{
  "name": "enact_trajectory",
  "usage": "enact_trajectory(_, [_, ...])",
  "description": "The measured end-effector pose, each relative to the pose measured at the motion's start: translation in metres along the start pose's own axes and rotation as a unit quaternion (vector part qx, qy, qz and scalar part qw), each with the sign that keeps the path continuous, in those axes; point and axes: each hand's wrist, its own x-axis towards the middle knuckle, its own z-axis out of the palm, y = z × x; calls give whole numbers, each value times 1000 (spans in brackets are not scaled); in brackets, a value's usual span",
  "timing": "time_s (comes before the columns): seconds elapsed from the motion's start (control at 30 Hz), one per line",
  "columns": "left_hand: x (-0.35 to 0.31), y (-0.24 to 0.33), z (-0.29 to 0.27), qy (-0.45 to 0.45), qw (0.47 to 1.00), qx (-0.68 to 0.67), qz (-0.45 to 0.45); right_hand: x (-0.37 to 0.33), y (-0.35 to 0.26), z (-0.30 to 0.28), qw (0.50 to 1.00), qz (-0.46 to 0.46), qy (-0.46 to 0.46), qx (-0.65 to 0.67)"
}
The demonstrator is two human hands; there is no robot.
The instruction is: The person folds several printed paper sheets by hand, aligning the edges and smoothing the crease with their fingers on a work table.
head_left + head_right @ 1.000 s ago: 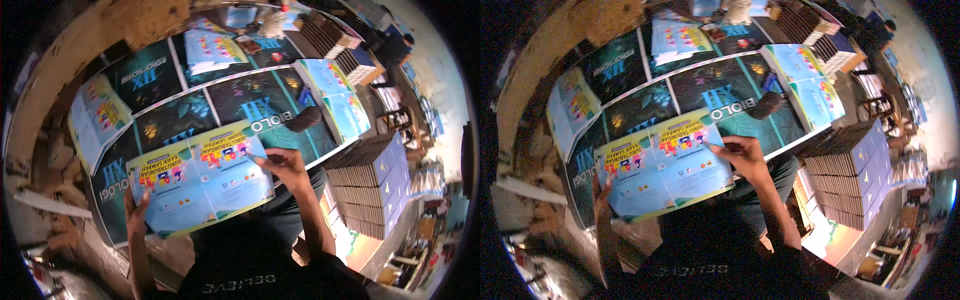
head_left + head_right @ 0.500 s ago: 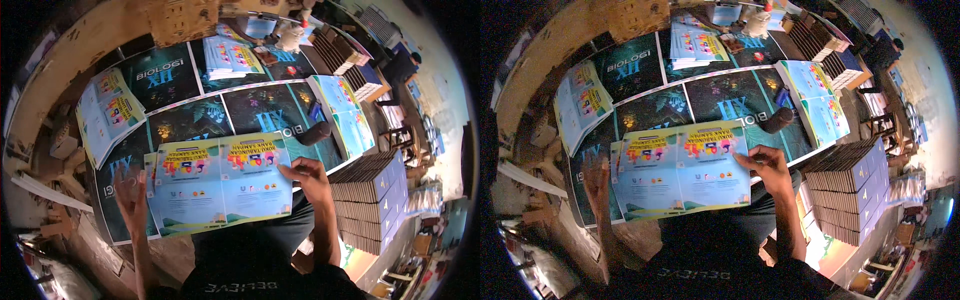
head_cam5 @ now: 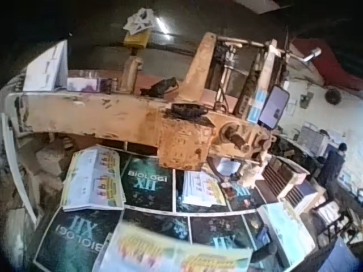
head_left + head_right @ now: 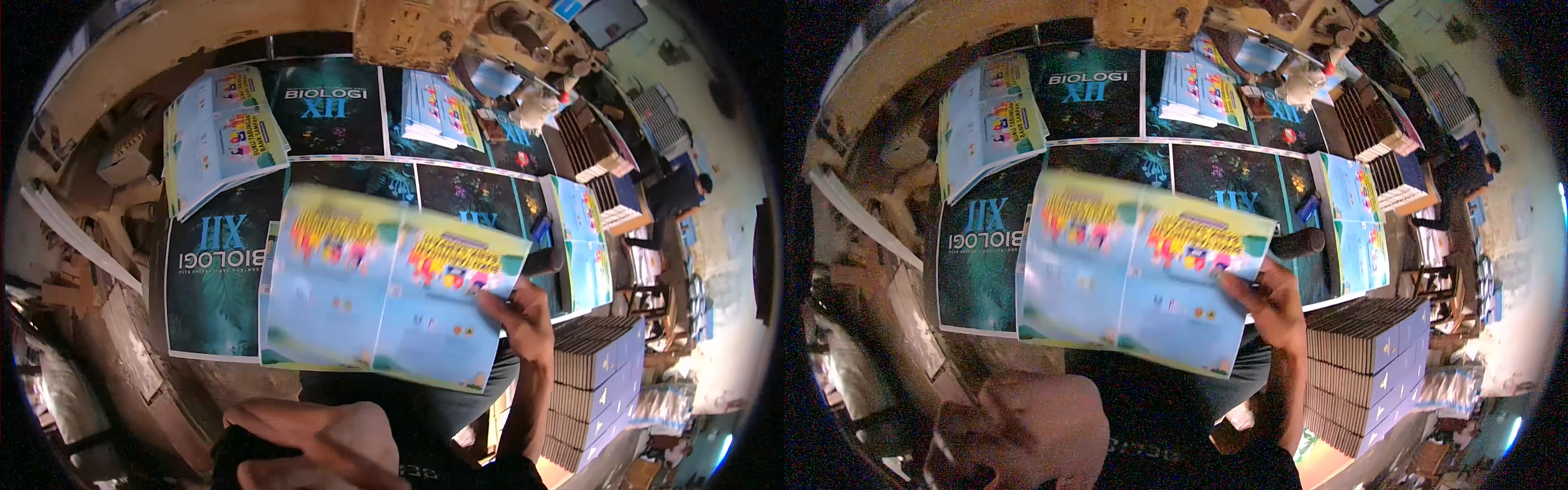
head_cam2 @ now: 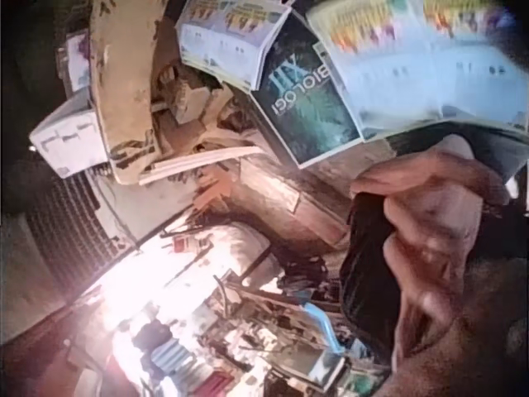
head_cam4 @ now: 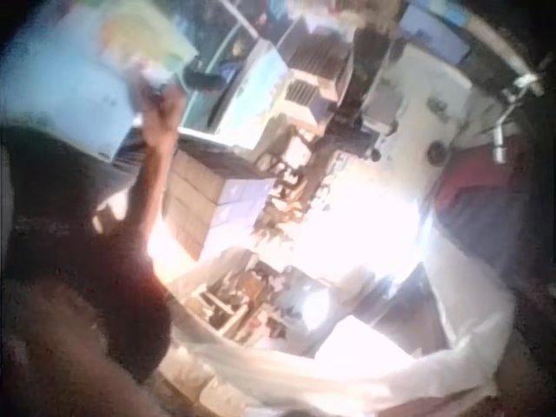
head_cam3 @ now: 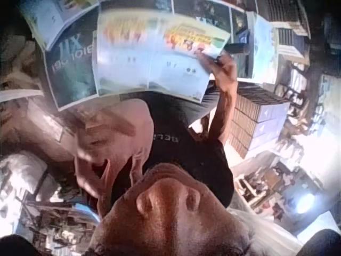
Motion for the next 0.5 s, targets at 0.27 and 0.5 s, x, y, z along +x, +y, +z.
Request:
enact_trajectory(0.27, [-21,12,11,127,984,118,40,123,44,9,939,-35,123,318])
enact_trajectory(0.5, [6,20,-15,-64,995,-55,-43,205,56,7,910,-18,186,369])
